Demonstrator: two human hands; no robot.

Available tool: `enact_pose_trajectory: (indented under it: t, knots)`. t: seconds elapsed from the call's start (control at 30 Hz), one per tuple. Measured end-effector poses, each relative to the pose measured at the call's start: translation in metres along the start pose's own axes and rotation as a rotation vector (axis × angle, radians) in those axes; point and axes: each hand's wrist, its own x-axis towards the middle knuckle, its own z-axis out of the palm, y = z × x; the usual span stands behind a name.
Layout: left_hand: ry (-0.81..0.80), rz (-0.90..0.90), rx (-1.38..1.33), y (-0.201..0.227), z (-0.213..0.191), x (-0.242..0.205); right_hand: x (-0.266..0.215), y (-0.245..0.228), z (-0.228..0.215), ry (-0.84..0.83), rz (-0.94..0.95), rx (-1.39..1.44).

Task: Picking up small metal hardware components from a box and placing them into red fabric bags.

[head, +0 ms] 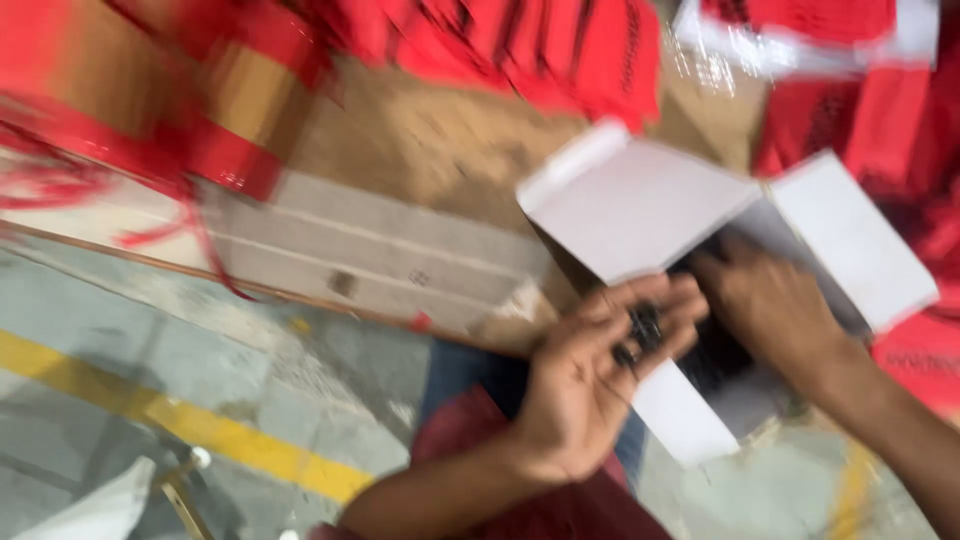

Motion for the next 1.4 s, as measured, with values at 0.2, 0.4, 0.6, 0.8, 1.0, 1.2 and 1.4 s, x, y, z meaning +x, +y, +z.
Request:
enact_pose_trajectory:
  t: [0.2, 0.4, 0.6, 0.8, 1.0, 1.2, 1.4]
  knots:
    - [0.014, -0.014, -0.066, -0.014, -0.024, 0.009, 0.003, 0.014, 0.030, -0.127, 0.174, 0.002]
    - [0.032, -0.004, -0.073, -0.005, -0.039, 0.013, 0.000, 0.094, 0.110, -0.050, 0.490, 1.106]
    - [0.069, -0.011, 0.027, -0.010, -0.034, 0.013, -0.016, 0.142, 0.196, 0.199, 0.320, 2.080]
    - [0.053, -0.019, 0.045, -0.016, -0.036, 0.010, -0.026, 0.058, 0.087, 0.263, 0.304, 2.245]
    - [0.060, 0.056, 0.087, -0.008, -0.034, 0.004, -0.027, 0.068, 0.133, 0.243, 0.138, 2.406]
    - [0.213, 0.179, 0.077, 0.011, -0.047, -0.001, -0.030, 0.098, 0.191, 0.040, -0.415, 2.639]
    - [0.386, 0.248, -0.003, 0.041, -0.059, -0.008, 0.048, 0.253, 0.272, -0.957, -0.508, 2.648]
